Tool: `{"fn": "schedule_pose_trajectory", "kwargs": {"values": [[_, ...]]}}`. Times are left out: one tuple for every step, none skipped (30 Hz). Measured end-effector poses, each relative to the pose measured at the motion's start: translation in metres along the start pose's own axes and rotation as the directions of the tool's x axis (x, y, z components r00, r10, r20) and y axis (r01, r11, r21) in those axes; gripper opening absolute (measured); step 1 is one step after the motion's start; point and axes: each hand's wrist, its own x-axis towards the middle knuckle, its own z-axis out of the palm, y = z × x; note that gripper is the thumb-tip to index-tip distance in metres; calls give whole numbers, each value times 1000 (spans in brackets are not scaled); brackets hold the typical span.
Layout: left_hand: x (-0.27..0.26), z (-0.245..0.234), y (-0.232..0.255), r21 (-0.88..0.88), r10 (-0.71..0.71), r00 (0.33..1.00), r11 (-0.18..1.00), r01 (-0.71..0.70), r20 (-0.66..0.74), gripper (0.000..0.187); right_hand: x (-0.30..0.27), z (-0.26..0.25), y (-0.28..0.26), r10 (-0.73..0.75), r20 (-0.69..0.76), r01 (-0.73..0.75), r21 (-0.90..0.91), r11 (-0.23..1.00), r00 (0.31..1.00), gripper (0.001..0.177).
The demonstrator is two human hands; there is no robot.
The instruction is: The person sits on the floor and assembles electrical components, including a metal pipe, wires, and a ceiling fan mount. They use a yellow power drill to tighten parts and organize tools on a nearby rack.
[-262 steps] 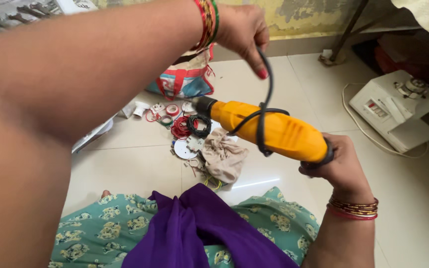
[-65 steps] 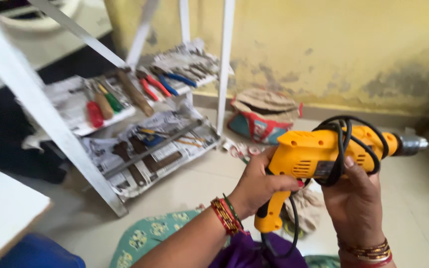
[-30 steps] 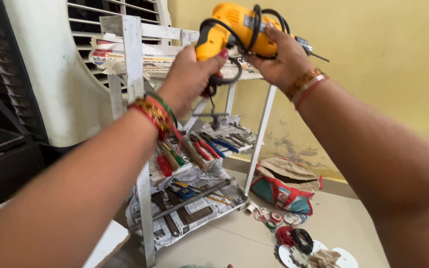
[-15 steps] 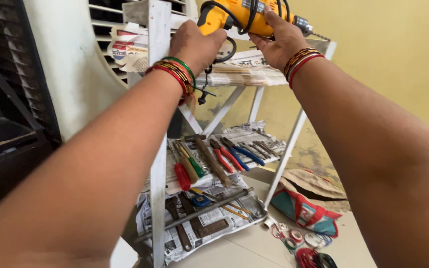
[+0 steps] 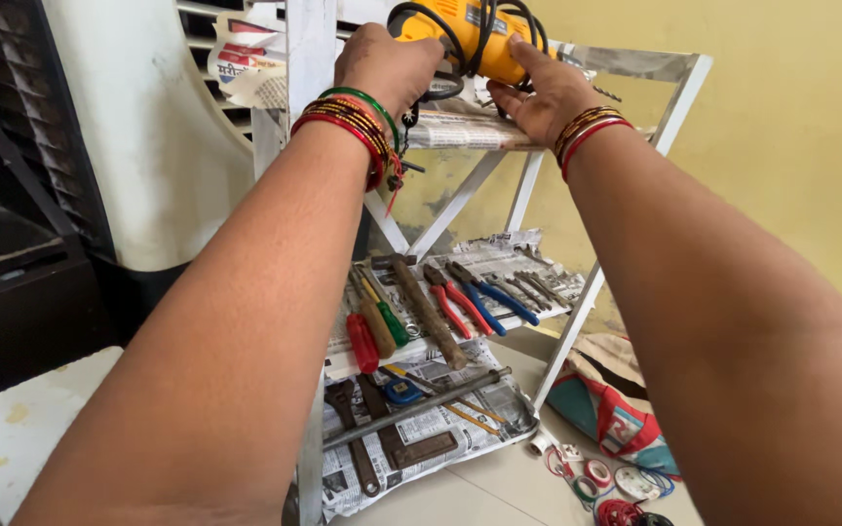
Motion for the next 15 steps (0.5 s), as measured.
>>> {"fn": "schedule_pose_trajectory", "kwargs": {"values": [[1, 0, 1, 13, -14, 1000, 1000, 14, -2, 50, 1, 0, 0, 11, -2, -11, -14, 1000, 1000, 64], [2, 0, 2, 26, -28, 1000, 999, 28, -5, 50, 1, 0, 1, 22, -3, -22, -28, 999, 1000, 64], [3, 0, 4, 37, -38, 999, 999, 38, -7, 50, 0, 1, -1, 28, -5, -28, -42, 999, 1000, 65], [3, -1, 6, 23, -85, 996, 996, 85, 4, 50, -1, 2, -2, 33, -18, -35, -95, 995, 999, 65], [3, -1, 8, 9, -132, 991, 991, 132, 18, 50, -2, 3, -1, 37, -34, -41, -148, 988, 999, 65], [3, 0, 10, -4, -178, 983, 984, 178, 33, 50, -3, 5, -1, 40, -50, -49, -201, 978, 998, 66], [3, 1, 12, 15, -174, 984, 985, 173, 31, 50, -3, 6, -1, 30, -67, -43, -202, 979, 997, 65], [4, 1, 12, 34, -169, 985, 985, 168, 28, 50, -3, 7, 0, 19, -83, -36, -202, 979, 996, 65], [5, 1, 12, 55, -166, 986, 985, 164, 25, 51, -2, 7, 0, 11, -100, -31, -202, 979, 995, 65], [7, 1, 12, 76, -162, 987, 984, 160, 22, 51, -2, 6, 0, 9, -89, -27, -206, 978, 996, 65], [8, 1, 10, 97, -161, 987, 982, 159, 18, 51, 0, 7, 0, 9, -78, -25, -211, 977, 997, 64], [9, 2, 8, 118, -161, 987, 980, 158, 13, 51, 2, 7, 1, 10, -66, -24, -216, 976, 998, 64], [10, 3, 7, 125, -167, 986, 979, 163, 22, 51, 3, 7, 2, 2, -74, -20, -237, 971, 997, 64], [12, 4, 6, 133, -174, 984, 977, 169, 31, 50, 3, 7, 3, -5, -82, -16, -257, 966, 997, 63], [15, 6, 4, 139, -181, 983, 975, 174, 39, 49, 3, 9, 4, -14, -90, -12, -279, 960, 996, 62]]}}
